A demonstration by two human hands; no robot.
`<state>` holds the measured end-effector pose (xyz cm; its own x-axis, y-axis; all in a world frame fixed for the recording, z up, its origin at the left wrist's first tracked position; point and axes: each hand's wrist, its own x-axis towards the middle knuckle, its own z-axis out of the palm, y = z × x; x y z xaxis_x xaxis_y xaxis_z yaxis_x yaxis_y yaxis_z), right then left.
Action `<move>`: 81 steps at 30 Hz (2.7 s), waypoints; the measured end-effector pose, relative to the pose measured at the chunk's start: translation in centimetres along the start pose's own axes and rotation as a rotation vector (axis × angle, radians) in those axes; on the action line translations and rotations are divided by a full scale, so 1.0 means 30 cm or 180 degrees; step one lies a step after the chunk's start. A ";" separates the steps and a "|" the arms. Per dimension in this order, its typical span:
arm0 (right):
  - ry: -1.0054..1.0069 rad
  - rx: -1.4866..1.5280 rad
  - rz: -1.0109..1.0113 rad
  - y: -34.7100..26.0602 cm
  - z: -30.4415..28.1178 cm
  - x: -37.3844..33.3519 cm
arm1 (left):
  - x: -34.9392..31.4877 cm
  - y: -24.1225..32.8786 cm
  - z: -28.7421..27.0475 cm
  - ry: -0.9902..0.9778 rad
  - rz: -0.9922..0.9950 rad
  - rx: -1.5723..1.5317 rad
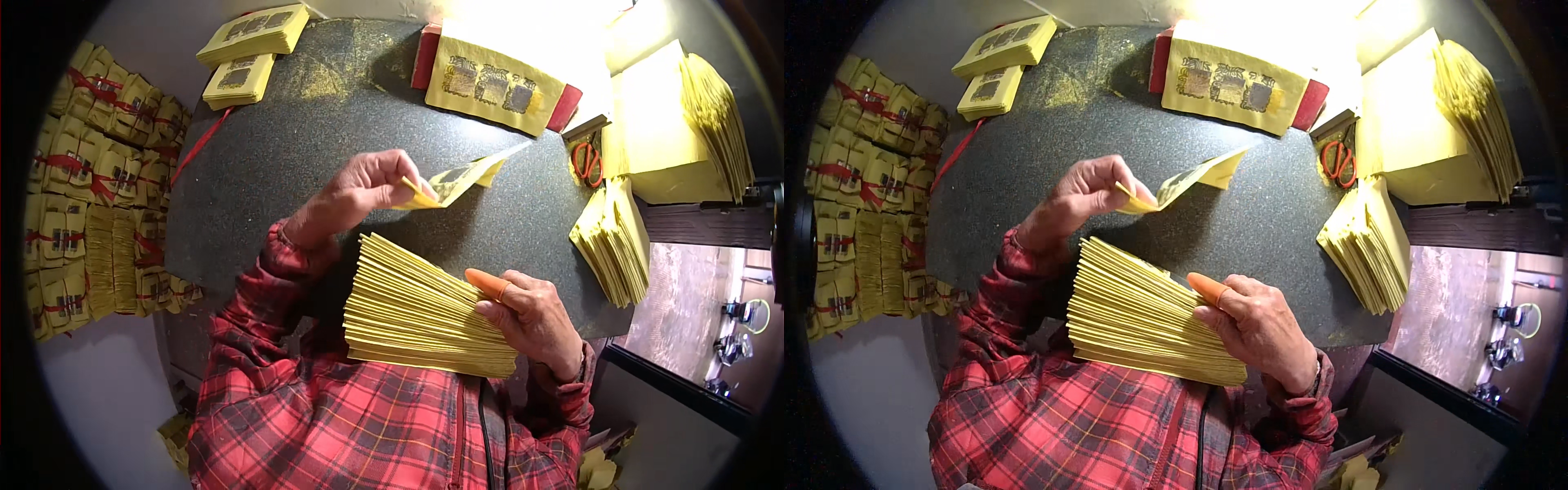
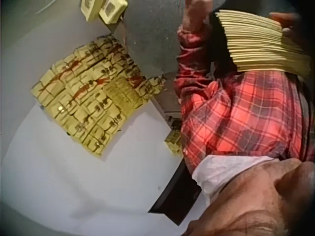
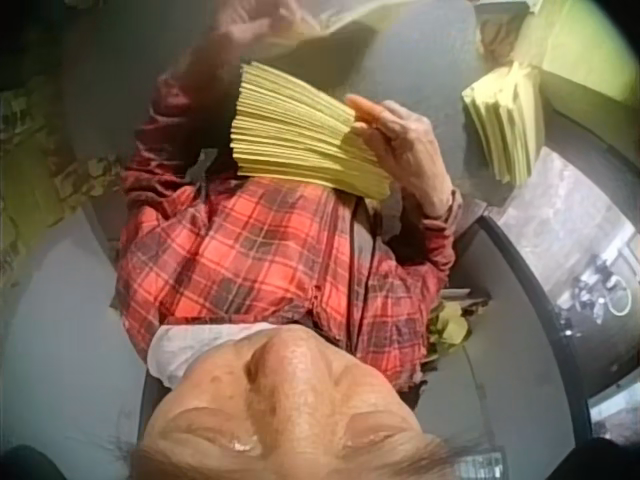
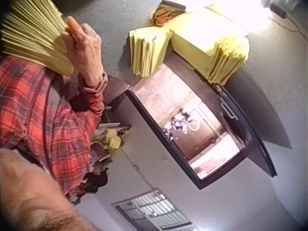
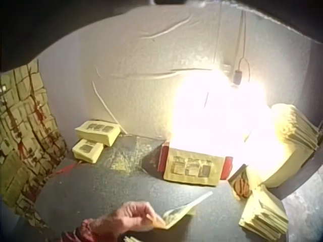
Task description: The person repeatedly folds yellow paper sheets in half, aligns the edges, and stacks them on a dark tabletop. They handle the sheets one at a time, occasionally adjusting the stack and placing completed bundles aside.
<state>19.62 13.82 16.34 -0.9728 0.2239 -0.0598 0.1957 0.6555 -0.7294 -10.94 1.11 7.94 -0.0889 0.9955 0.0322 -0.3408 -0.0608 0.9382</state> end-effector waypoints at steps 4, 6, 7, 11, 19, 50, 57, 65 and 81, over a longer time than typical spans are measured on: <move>0.0002 0.0087 0.0056 -0.015 -0.020 0.006 | -0.111 -0.052 0.057 0.0101 -0.0457 -0.0772; 0.0152 0.0267 0.0138 -0.011 -0.027 0.007 | -0.141 -0.055 0.076 0.0053 -0.0596 -0.0934; 0.0258 0.0401 0.0232 -0.003 -0.032 0.004 | -0.150 -0.063 0.083 0.0029 -0.0564 -0.0998; 0.1089 -0.0176 -0.0386 0.039 -0.057 0.046 | -0.185 -0.076 0.111 0.0056 -0.0515 -0.1142; 0.0665 0.0799 -0.0354 0.208 -0.067 0.152 | -0.217 -0.096 0.121 0.0137 -0.0275 -0.1125; 0.1895 0.3019 0.1080 0.167 0.173 -0.147 | -0.337 -0.139 0.230 0.0706 -0.0180 -0.0761; 0.0961 -0.0182 0.0318 0.042 -0.013 -0.035 | -0.289 -0.053 0.191 0.0472 0.0104 0.0045; 0.0480 -0.1317 -0.0742 -0.030 -0.044 0.062 | -0.283 -0.047 0.182 0.0175 0.0124 0.0243; -0.0600 -0.1129 -0.0320 -0.187 0.011 -0.067 | -0.345 -0.111 0.191 -0.0277 -0.0252 -0.0171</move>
<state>20.42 9.45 20.32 -0.9885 0.0316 -0.1480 0.0970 0.8827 -0.4598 -3.52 -8.59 6.46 0.0211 0.9997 -0.0092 -0.3935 0.0167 0.9192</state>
